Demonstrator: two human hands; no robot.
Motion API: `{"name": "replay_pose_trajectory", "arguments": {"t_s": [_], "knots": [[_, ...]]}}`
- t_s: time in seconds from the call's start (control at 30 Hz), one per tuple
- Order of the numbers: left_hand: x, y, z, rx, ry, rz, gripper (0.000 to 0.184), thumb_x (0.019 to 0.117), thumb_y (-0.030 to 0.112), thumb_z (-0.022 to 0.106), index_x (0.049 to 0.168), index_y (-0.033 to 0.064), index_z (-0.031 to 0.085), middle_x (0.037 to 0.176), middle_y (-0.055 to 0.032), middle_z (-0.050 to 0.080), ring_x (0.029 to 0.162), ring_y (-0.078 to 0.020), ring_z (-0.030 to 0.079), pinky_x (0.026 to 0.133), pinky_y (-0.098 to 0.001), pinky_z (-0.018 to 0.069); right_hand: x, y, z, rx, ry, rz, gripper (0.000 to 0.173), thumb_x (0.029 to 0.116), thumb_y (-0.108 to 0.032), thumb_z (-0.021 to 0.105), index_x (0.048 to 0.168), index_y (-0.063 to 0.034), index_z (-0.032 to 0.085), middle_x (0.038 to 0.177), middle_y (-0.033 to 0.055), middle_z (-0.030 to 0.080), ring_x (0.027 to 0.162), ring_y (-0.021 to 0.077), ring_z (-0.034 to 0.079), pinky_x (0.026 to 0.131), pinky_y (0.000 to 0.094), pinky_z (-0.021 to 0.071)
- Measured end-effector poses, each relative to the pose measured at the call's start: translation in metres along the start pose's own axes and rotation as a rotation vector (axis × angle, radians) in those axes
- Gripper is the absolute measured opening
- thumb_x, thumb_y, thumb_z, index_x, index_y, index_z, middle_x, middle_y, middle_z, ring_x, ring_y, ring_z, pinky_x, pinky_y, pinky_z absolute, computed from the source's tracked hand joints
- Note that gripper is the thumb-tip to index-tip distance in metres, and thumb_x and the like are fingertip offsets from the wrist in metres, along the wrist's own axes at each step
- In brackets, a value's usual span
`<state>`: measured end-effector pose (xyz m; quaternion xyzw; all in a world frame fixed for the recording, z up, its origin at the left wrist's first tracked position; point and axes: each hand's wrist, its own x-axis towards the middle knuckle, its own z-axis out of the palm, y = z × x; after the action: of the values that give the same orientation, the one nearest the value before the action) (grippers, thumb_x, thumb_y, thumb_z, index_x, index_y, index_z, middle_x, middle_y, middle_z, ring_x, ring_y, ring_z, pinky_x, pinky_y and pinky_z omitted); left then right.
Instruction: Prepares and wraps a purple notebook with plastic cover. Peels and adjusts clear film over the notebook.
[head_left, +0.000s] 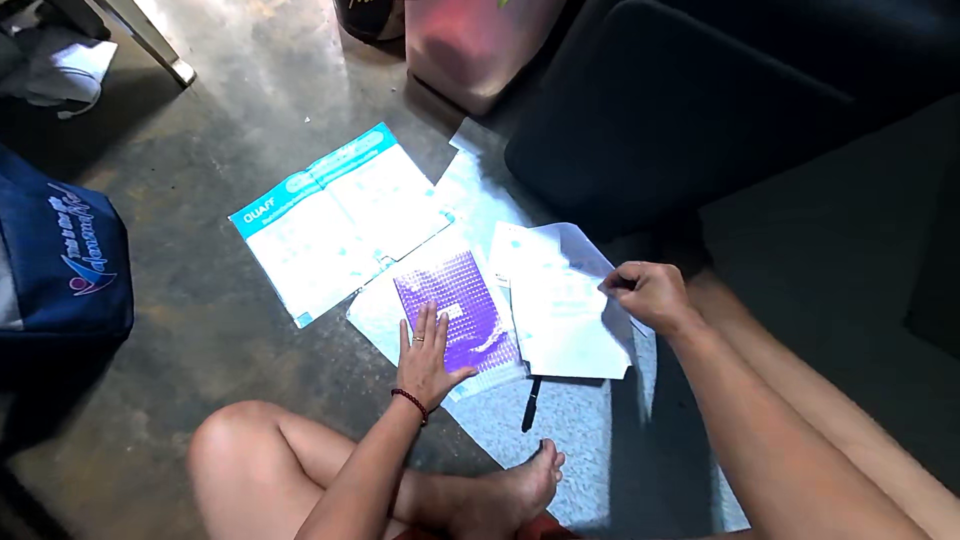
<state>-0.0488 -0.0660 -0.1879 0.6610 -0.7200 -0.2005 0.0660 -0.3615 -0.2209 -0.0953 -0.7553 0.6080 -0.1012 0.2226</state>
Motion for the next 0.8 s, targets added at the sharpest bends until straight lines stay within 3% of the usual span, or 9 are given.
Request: {"name": "replay_pose_trajectory", "arguments": {"t_s": [0.1,0.17,0.27,0.37,0.47,0.53,0.6,0.73,0.8], "knots": [[0.001,-0.001,0.003,0.012,0.008,0.061,0.110,0.0891,0.080,0.044,0.157,-0.0064,0.031,0.166,-0.0231,0.026,0.156,-0.0366,0.023,0.124,-0.0569,0.0147,0.002,0.005,-0.008,-0.055,0.007,-0.014,0.007,0.0840,0.015,0.068,0.085,0.0089,0.072,0.090,0.0271,0.070,0.087,0.0438,0.068,0.080,0.0633,0.0510],[0.002,-0.002,0.003,0.016,0.008,0.084,0.109,0.0907,0.078,0.042,0.156,-0.0078,0.032,0.165,-0.0265,0.026,0.155,-0.0400,0.024,0.124,-0.0569,0.0175,0.003,0.008,-0.014,-0.098,-0.006,0.000,0.007,0.0849,0.015,0.068,0.088,0.0103,0.071,0.095,0.0293,0.070,0.092,0.0472,0.068,0.084,0.0663,0.0504],[0.003,0.003,0.000,0.011,-0.062,0.056,0.112,0.0888,0.081,0.042,0.159,-0.0052,0.027,0.166,-0.0289,0.020,0.156,-0.0431,0.017,0.125,-0.0588,0.0117,0.004,0.018,-0.015,-0.177,0.022,-0.010,0.008,0.0852,0.015,0.066,0.091,0.0112,0.071,0.098,0.0315,0.069,0.095,0.0513,0.067,0.083,0.0701,0.0495],[0.004,0.006,-0.002,-0.008,-0.108,0.037,0.118,0.0837,0.086,0.044,0.161,-0.0011,0.025,0.167,-0.0283,0.015,0.156,-0.0448,0.012,0.124,-0.0611,0.0058,0.002,0.018,-0.014,-0.289,0.028,0.041,0.012,0.0863,0.015,0.066,0.096,0.0108,0.072,0.116,0.0349,0.064,0.112,0.0569,0.059,0.090,0.0735,0.0463],[0.002,0.001,0.003,-0.067,0.000,0.052,0.115,0.0876,0.085,0.035,0.158,-0.0053,0.029,0.166,-0.0268,0.023,0.155,-0.0422,0.020,0.124,-0.0605,0.0115,-0.007,0.000,0.003,-0.257,0.260,0.054,0.010,0.0853,0.011,0.064,0.094,0.0128,0.070,0.127,0.0405,0.055,0.122,0.0628,0.048,0.098,0.0756,0.0386],[-0.001,-0.004,0.010,-0.128,0.156,0.028,0.100,0.0965,0.074,0.035,0.154,-0.0081,0.037,0.162,-0.0271,0.033,0.152,-0.0430,0.029,0.122,-0.0633,0.0171,-0.016,-0.017,0.030,-0.156,0.405,-0.011,0.014,0.0864,0.004,0.062,0.095,0.0126,0.069,0.122,0.0391,0.057,0.119,0.0595,0.051,0.099,0.0709,0.0407],[-0.006,-0.006,0.009,-0.118,0.154,-0.048,0.095,0.0985,0.069,0.038,0.155,-0.0082,0.035,0.163,-0.0269,0.030,0.153,-0.0428,0.026,0.122,-0.0655,0.0128,-0.029,-0.041,0.069,-0.027,0.436,-0.090,0.019,0.0887,0.000,0.061,0.100,0.0123,0.070,0.121,0.0363,0.061,0.120,0.0554,0.054,0.102,0.0653,0.0432],[-0.012,-0.007,0.008,-0.046,0.097,-0.126,0.115,0.0855,0.080,0.046,0.156,-0.0098,0.030,0.164,-0.0285,0.026,0.155,-0.0419,0.022,0.122,-0.0656,0.0107,-0.072,-0.106,0.157,0.176,0.185,-0.354,0.047,0.1041,-0.024,0.044,0.134,0.0067,0.063,0.146,0.0266,0.055,0.139,0.0421,0.050,0.117,0.0556,0.0372],[-0.013,-0.008,0.001,-0.049,0.032,-0.109,0.090,0.0934,0.046,0.051,0.157,-0.0121,0.025,0.165,-0.0313,0.020,0.156,-0.0429,0.017,0.122,-0.0648,0.0083,-0.094,-0.141,0.177,0.279,0.025,-0.544,0.055,0.1067,-0.032,0.036,0.141,0.0052,0.058,0.149,0.0247,0.053,0.142,0.0375,0.049,0.120,0.0504,0.0363]]}}
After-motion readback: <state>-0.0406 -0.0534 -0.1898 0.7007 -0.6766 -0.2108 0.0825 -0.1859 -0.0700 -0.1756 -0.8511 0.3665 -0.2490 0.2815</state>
